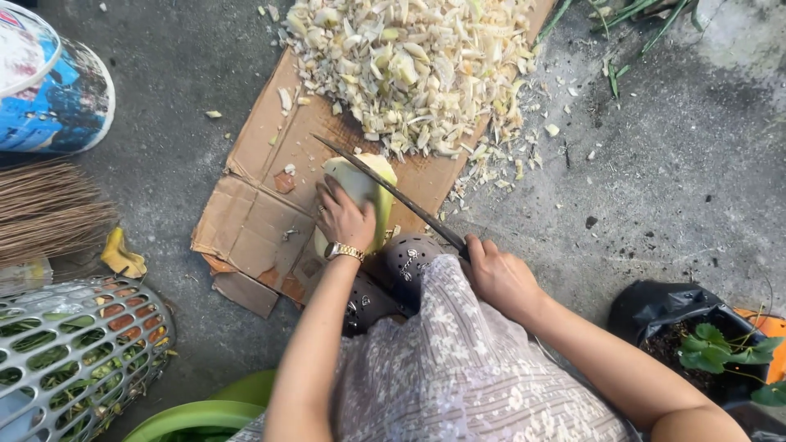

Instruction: Chopping bamboo shoots into thin pieces using a large knife on a cardboard sheet outdoors.

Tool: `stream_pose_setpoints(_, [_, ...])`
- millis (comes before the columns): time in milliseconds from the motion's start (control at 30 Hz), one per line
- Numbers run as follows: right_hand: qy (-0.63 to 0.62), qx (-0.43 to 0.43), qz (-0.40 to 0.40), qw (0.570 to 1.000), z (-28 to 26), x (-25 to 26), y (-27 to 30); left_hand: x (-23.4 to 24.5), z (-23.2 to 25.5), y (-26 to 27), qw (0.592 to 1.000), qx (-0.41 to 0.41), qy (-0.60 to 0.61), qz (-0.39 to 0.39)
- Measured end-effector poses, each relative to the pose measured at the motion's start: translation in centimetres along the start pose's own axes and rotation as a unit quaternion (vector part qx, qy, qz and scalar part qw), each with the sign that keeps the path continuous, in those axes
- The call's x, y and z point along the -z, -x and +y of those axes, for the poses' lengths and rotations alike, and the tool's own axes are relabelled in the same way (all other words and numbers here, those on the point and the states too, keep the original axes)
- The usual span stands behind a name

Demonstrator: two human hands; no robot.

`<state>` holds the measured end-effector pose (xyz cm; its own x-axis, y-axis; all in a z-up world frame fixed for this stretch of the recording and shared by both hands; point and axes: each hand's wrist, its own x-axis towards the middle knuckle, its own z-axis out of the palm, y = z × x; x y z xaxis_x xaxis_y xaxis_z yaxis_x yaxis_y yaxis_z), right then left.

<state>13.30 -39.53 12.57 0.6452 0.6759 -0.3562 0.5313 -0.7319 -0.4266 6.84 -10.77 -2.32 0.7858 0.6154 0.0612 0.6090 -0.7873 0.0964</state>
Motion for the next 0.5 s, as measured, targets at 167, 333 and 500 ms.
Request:
stream_pose_setpoints(167, [0.0,-0.037,-0.038,0.999,-0.7,-1.2,-0.3,8.9,3.2,-2.3,0.987,0.082,0.057,-0.128])
stream_pose_setpoints(333, [0.028,-0.027,-0.031,0.999,0.0,-4.8,-4.7,7.7,1.8,-3.6,0.974,0.109,0.075,-0.184])
stream_pose_setpoints(500, [-0.063,0.004,-0.001,0.998,-3.8,-4.1,-10.1,5.6,0.5,-3.2,0.977,0.115,0.123,-0.128])
